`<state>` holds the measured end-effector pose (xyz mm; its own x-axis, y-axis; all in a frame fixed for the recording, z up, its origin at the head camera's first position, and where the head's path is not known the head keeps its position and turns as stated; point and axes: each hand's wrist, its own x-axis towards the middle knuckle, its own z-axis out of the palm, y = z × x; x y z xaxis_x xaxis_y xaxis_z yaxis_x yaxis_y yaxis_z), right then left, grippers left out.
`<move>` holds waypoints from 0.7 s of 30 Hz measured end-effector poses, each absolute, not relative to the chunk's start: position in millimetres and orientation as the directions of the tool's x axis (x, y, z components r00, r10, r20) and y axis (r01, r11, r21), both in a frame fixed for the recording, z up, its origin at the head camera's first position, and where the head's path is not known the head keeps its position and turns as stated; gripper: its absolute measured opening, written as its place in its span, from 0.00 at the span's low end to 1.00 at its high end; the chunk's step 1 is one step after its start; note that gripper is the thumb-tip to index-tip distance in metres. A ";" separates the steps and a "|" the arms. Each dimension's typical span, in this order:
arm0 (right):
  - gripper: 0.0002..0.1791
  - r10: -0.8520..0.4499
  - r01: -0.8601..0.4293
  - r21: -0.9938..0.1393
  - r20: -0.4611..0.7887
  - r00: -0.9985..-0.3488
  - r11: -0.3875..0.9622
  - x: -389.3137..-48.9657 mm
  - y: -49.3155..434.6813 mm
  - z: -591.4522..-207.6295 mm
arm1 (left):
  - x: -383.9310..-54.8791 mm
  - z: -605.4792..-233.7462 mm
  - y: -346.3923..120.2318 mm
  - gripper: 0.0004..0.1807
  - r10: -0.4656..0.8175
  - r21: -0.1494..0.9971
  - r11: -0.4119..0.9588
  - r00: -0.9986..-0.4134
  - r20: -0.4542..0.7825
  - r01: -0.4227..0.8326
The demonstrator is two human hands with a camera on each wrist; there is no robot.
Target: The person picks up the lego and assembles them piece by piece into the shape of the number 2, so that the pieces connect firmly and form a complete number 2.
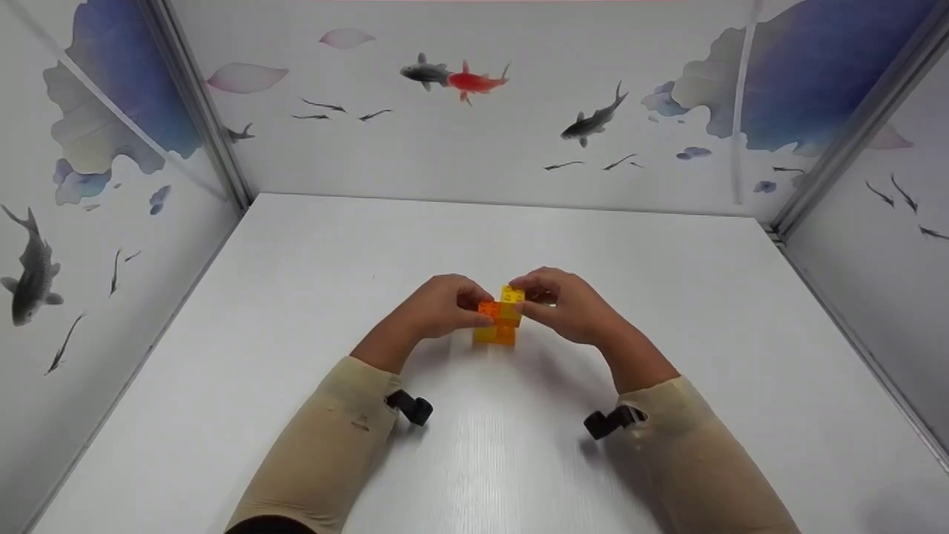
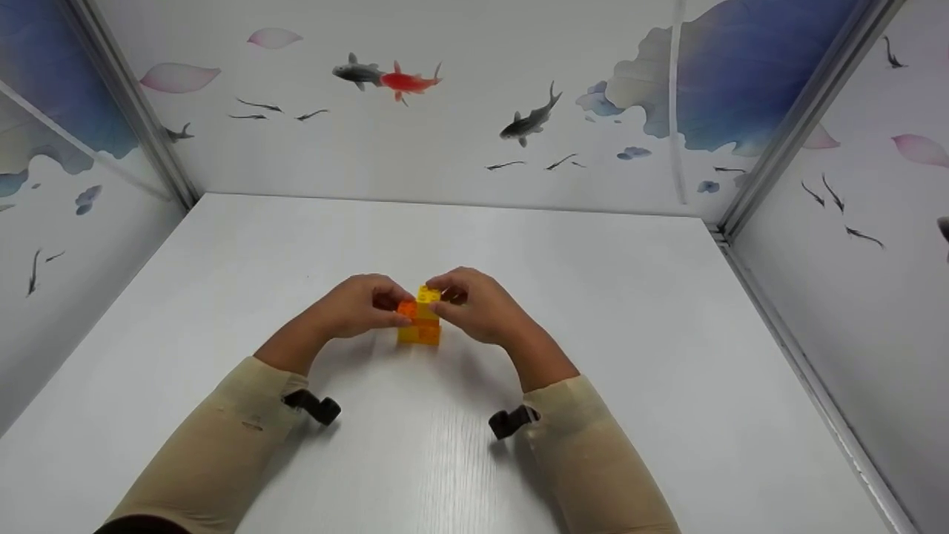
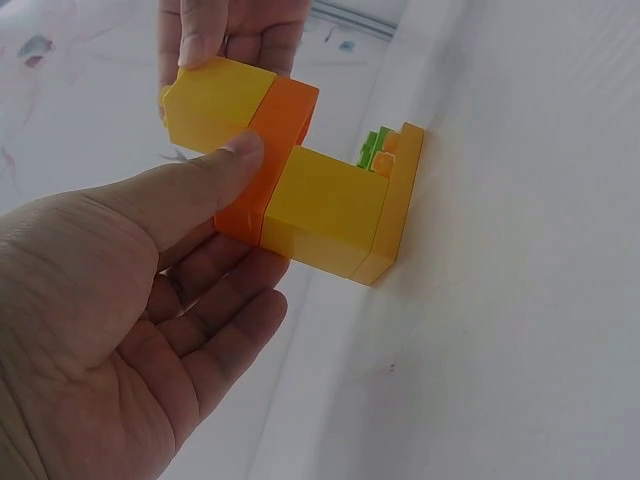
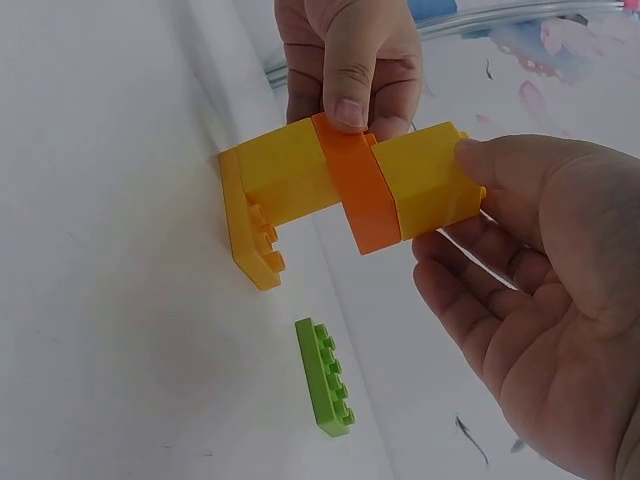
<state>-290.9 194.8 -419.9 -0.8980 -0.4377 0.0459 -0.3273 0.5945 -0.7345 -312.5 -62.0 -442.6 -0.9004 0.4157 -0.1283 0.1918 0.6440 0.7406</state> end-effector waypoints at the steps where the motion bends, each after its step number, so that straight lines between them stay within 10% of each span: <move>1: 0.18 -0.438 -0.328 -0.734 0.045 -0.898 0.595 -290.9 195.1 -419.6 | -312.4 -442.2 -61.9 0.18 0.415 0.741 0.644 -0.900 -0.131 0.189; 21: 0.24 -0.210 -0.080 -0.738 -0.085 -0.974 0.670 -324.2 225.3 -453.8 | -312.0 -441.3 -59.0 0.22 0.393 0.718 0.677 -0.904 -0.169 0.160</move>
<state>-324.2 225.3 -453.8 -0.9741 -0.2095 -0.0851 -0.0796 0.6700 -0.7381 -312.0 -59.0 -441.3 -0.9037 0.3932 -0.1695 0.1598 0.6770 0.7184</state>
